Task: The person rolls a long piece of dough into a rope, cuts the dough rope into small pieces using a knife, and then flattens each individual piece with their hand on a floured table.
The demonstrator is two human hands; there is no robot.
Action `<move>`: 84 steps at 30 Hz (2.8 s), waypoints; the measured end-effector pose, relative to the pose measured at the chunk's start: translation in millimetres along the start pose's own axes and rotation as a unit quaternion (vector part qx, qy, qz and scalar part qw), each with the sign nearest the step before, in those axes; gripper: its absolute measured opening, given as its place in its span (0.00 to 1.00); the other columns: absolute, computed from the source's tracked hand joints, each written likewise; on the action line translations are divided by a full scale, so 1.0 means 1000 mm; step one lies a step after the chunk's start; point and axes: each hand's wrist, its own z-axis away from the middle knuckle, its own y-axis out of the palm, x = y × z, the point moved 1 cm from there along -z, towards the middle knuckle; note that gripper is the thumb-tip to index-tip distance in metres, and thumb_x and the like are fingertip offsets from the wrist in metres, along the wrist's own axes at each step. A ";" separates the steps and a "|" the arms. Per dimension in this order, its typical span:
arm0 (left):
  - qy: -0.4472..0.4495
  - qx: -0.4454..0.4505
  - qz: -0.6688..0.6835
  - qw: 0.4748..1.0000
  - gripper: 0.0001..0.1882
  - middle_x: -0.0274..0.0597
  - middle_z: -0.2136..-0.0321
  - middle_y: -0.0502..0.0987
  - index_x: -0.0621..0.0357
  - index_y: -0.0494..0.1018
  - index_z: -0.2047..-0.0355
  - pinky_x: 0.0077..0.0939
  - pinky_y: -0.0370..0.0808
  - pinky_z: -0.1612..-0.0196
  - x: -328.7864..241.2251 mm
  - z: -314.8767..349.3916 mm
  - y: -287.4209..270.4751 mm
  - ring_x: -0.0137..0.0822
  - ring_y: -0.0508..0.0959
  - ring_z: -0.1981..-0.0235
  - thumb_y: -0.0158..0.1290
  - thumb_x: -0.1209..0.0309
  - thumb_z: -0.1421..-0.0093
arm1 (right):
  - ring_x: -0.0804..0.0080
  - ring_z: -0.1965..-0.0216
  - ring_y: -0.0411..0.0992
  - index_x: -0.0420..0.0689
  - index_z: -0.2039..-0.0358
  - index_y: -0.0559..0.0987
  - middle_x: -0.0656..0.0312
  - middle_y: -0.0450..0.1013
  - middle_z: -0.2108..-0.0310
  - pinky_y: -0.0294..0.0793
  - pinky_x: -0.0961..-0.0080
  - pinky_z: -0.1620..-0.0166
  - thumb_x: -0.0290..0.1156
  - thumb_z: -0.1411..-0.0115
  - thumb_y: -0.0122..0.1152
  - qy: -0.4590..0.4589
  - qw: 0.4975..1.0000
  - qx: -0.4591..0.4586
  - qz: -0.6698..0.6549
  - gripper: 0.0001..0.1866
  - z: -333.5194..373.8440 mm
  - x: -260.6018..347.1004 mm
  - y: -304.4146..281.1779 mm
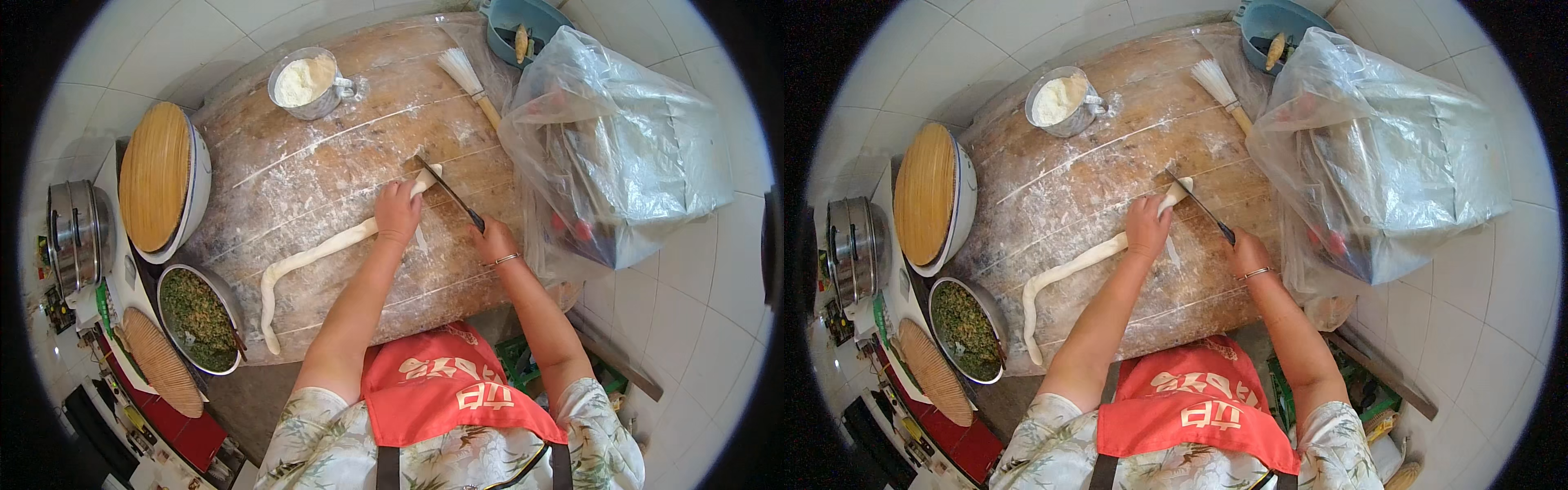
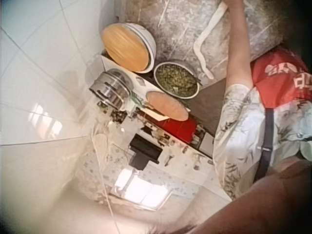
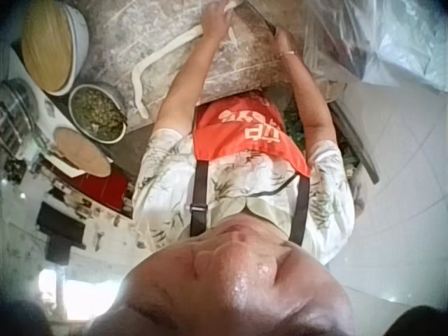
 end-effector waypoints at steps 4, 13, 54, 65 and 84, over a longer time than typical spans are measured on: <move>-0.052 -0.008 0.013 0.999 0.14 0.47 0.66 0.74 0.55 0.76 0.60 0.40 0.71 0.58 -0.004 -0.006 -0.006 0.48 0.73 0.62 0.57 0.69 0.48 | 0.41 0.67 0.72 0.38 0.70 0.74 0.41 0.72 0.73 0.69 0.57 0.66 0.42 0.44 0.61 0.021 0.996 -0.026 -0.086 0.18 0.000 -0.004 -0.001; -0.053 -0.011 -0.003 0.999 0.13 0.47 0.67 0.73 0.57 0.77 0.61 0.40 0.72 0.58 0.003 -0.011 -0.004 0.48 0.73 0.61 0.56 0.69 0.47 | 0.40 0.72 0.70 0.38 0.75 0.71 0.42 0.70 0.77 0.68 0.57 0.69 0.43 0.44 0.62 -0.020 0.997 -0.010 -0.079 0.19 0.007 -0.004 -0.009; 0.066 0.017 -0.083 0.994 0.17 0.38 0.63 0.73 0.50 0.74 0.58 0.38 0.67 0.57 0.001 0.035 -0.029 0.42 0.72 0.61 0.58 0.70 0.51 | 0.43 0.73 0.72 0.38 0.71 0.75 0.42 0.72 0.77 0.70 0.58 0.68 0.40 0.45 0.63 0.010 0.999 0.002 0.046 0.16 0.019 0.003 0.029; -0.007 -0.037 -0.078 0.996 0.11 0.43 0.70 0.75 0.56 0.77 0.67 0.40 0.70 0.60 0.028 0.027 -0.035 0.45 0.74 0.63 0.58 0.65 0.50 | 0.42 0.71 0.73 0.37 0.73 0.74 0.40 0.72 0.76 0.70 0.57 0.69 0.45 0.45 0.63 -0.014 0.998 0.036 -0.041 0.20 0.027 0.017 0.014; 0.093 0.056 -0.052 0.993 0.20 0.39 0.65 0.71 0.48 0.73 0.55 0.38 0.68 0.58 0.028 0.062 -0.056 0.42 0.71 0.60 0.57 0.72 0.51 | 0.43 0.75 0.72 0.38 0.73 0.74 0.42 0.71 0.79 0.70 0.55 0.70 0.43 0.45 0.62 -0.031 0.998 0.048 -0.002 0.18 0.040 0.039 0.018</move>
